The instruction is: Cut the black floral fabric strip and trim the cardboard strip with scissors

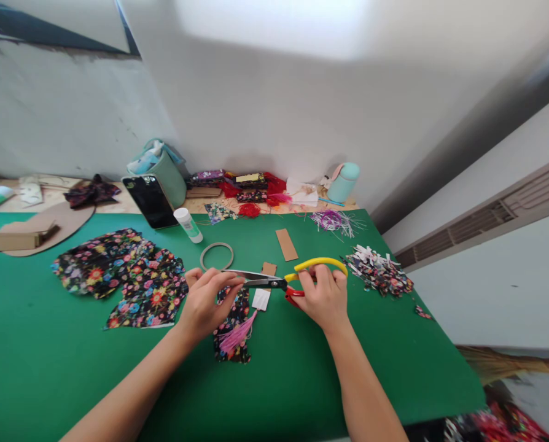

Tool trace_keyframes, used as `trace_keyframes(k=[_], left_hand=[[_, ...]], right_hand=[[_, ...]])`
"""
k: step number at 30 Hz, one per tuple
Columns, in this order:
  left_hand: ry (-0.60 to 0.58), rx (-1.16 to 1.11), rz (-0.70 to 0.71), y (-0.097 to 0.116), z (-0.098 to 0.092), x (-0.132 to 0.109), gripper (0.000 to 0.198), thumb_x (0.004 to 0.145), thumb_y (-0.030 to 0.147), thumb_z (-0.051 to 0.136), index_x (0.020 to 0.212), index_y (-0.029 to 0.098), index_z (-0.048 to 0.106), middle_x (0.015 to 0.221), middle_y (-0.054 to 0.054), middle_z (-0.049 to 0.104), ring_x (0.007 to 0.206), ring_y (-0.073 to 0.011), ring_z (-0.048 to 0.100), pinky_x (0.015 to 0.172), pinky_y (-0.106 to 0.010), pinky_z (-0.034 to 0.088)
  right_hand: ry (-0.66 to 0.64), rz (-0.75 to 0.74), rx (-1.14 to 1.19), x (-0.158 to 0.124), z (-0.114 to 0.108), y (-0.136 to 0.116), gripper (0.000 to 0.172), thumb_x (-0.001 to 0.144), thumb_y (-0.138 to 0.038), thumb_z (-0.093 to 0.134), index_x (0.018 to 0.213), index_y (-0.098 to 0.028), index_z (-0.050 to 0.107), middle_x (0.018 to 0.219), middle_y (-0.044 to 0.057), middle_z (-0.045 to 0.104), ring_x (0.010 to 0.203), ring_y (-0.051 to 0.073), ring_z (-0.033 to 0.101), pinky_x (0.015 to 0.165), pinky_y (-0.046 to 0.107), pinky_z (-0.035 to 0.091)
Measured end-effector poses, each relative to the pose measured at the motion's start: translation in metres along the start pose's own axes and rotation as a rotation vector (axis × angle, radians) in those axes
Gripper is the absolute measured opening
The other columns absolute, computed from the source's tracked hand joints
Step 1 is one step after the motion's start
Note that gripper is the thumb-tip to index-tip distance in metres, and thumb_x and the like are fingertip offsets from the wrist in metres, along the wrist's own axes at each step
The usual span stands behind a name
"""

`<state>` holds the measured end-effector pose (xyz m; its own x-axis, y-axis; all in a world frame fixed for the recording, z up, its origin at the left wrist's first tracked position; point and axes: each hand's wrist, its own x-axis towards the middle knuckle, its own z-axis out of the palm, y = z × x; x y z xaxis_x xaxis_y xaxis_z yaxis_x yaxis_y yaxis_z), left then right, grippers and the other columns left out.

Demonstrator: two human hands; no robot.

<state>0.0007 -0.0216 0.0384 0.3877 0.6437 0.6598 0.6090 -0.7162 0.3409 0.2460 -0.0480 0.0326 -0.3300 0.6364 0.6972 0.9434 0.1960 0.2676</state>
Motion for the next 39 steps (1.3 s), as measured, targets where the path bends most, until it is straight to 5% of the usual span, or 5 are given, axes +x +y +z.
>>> trace_keyframes(k=[12,20,34,39], left_hand=[[0.048,0.022,-0.025,0.0,0.0039,-0.0015,0.019,0.084,0.013,0.06,0.1,0.019,0.053,0.084,0.0,0.072,0.07,-0.0145,0.06,0.074,-0.036,0.029],[0.099,0.175,0.095,0.0011,0.0038,0.0013,0.016,0.083,0.011,0.062,0.095,0.018,0.056,0.069,0.003,0.067,0.06,-0.0114,0.056,0.069,-0.033,0.026],[0.315,0.132,-0.108,0.0044,-0.0036,-0.0001,0.026,0.076,0.013,0.068,0.095,0.02,0.052,0.072,0.002,0.07,0.057,-0.0117,0.057,0.075,-0.034,0.031],[0.336,0.022,-0.276,0.0054,-0.0035,-0.0005,0.025,0.076,0.015,0.069,0.091,0.02,0.049,0.072,0.002,0.07,0.057,-0.0122,0.059,0.082,-0.038,0.032]], right_hand=[[0.02,0.022,0.038,0.0024,-0.0014,-0.0034,0.02,0.075,-0.033,0.061,0.08,-0.014,0.064,0.075,0.005,0.056,0.068,0.015,0.047,0.069,0.033,0.026],[0.004,0.014,0.05,0.001,-0.0022,-0.0038,0.021,0.077,-0.036,0.062,0.08,-0.015,0.063,0.076,0.005,0.057,0.071,0.016,0.049,0.068,0.033,0.027],[-0.012,0.061,0.053,0.0008,-0.0009,-0.0038,0.023,0.075,-0.038,0.062,0.08,-0.015,0.062,0.076,0.006,0.058,0.068,0.016,0.051,0.066,0.033,0.03],[-0.164,0.235,0.049,-0.0018,0.0039,-0.0022,0.043,0.074,-0.057,0.057,0.082,-0.015,0.063,0.079,0.008,0.058,0.07,0.019,0.054,0.061,0.031,0.034]])
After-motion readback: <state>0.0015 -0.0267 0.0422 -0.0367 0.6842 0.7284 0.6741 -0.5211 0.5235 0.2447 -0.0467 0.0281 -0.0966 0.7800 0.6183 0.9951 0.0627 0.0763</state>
